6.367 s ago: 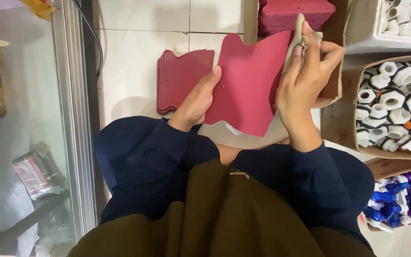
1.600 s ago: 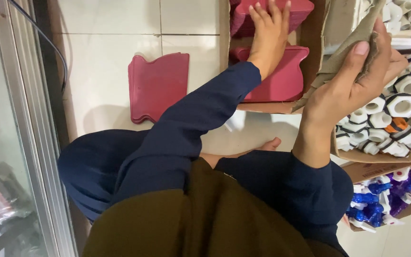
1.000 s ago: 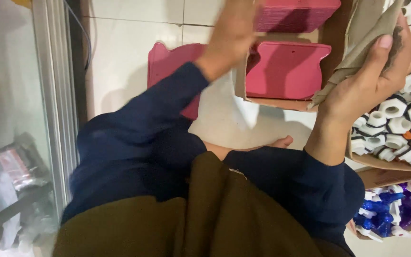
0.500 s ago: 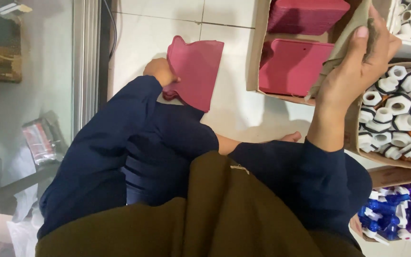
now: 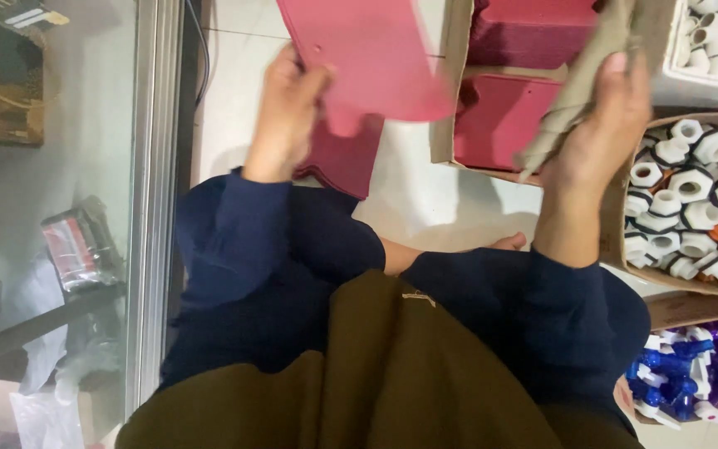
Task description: The person sits on the floor and wipes the surface of pink plastic parts using a cloth. They handle the parts one at a time, wiping each side before placing them into a cardboard box.
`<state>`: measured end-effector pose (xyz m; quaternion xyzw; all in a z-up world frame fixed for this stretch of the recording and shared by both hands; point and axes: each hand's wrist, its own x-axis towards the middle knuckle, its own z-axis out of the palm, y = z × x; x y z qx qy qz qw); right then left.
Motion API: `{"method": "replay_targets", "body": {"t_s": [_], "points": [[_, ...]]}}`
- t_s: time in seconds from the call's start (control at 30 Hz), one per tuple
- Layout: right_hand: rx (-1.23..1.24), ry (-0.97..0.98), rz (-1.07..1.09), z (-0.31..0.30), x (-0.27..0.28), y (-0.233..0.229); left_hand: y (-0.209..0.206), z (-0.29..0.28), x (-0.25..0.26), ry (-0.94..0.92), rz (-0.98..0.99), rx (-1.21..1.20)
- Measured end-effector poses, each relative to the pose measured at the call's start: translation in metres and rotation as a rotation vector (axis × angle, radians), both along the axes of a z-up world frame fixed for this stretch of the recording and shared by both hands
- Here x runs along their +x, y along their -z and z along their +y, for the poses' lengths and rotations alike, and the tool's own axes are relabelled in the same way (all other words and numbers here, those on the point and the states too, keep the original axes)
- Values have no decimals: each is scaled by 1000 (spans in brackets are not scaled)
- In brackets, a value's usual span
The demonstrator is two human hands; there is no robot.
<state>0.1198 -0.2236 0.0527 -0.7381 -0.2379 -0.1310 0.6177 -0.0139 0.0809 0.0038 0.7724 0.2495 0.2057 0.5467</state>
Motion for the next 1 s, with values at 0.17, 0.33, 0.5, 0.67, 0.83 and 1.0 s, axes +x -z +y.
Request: {"method": "replay_targets", "body": {"t_s": [0.17,0.33,0.5,0.67,0.83,1.0], "points": [[-126,-2,-138,51,-49,7,8,-57,3,76,-188,-1268],[-459,149,-308,44,-47,-2,24,-51,1,134,-146,-1069],[-269,70,-175,71,-54,10,35,-62,-3,338,28,-658],[-563,30,-537,90,-63,49,40,-74,-12,586,190,-623],[-534,75,-310,68,-44,40,30,-66,-13,782,270,-632],[-529,34,-202,87,-73,29,41,-72,-11,831,250,-586]]}}
